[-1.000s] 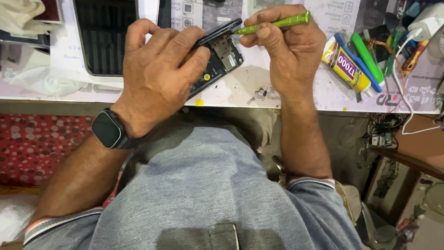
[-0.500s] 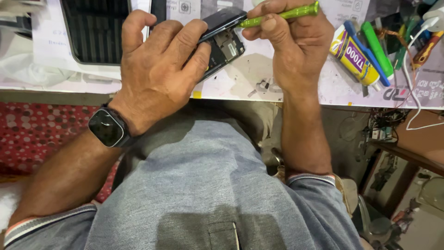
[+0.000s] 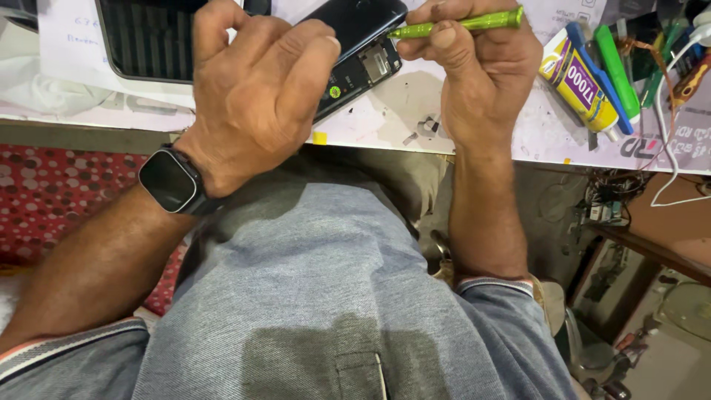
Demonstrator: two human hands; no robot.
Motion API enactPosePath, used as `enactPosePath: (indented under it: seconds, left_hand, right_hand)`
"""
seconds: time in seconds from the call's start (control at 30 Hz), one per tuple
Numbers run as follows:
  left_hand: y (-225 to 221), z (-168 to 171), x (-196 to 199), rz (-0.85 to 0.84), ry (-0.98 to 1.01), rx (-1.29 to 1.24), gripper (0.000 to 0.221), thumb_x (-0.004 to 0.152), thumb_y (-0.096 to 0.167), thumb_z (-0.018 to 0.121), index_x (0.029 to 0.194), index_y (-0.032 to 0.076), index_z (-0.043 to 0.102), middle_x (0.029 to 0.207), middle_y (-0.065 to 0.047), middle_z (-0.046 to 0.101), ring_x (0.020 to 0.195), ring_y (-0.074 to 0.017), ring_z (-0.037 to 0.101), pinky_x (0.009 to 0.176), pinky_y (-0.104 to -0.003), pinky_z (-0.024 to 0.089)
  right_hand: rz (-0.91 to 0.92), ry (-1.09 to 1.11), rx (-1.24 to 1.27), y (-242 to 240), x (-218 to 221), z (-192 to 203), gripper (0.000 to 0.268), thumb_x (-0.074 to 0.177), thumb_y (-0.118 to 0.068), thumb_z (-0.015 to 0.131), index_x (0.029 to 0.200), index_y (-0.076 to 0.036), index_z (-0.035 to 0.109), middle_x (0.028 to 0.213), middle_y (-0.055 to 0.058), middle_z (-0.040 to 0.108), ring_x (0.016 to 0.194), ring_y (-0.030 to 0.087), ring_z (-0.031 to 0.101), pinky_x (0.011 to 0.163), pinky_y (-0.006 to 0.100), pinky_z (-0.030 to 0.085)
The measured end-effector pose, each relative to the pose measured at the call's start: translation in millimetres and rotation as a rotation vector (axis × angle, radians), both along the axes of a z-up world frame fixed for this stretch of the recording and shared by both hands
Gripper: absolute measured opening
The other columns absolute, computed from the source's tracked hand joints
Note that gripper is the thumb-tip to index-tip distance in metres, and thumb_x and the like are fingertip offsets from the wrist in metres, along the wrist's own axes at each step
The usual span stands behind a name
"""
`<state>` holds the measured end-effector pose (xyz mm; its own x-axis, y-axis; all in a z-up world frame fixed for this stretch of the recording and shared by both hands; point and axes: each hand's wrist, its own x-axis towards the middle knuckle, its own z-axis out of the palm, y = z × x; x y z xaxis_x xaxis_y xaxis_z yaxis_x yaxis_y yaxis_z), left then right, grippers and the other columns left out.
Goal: The person disassembles a mobile phone using a screwdriver, removes the back cover and SIM tray, and then reassembles the device by pressing the back cover and screen together by hand.
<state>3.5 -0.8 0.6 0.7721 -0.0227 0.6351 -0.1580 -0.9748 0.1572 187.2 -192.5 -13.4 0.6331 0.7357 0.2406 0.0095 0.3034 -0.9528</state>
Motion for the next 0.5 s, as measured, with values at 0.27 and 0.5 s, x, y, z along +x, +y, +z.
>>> enactPosePath:
  seconds: [0.27,0.5]
  left_hand:
    - [4,13,5,0.045,-0.004,-0.099,0.02,0.09,-0.006,0.066,0.108,0.002,0.064,0.111,-0.004,0.069,0.09,-0.0183,0.062,0.09,-0.038,0.037]
    - [5,15,8,0.039,-0.018,-0.2,0.025,0.086,-0.01,0.067,0.107,0.004,0.063,0.106,0.0,0.069,0.09,-0.017,0.062,0.088,-0.038,0.036]
  right_hand:
    - [-0.024,0.03,-0.048,-2,0,-5,0.022,0.112,-0.011,0.071,0.123,0.005,0.061,0.109,0.02,0.073,0.087,0.024,0.075,0.082,0.035,0.065]
    - [-0.002,0.047,0.033,-3,4,-7,0.024,0.111,-0.015,0.069,0.122,0.004,0.06,0.109,0.021,0.072,0.089,0.024,0.074,0.082,0.035,0.064]
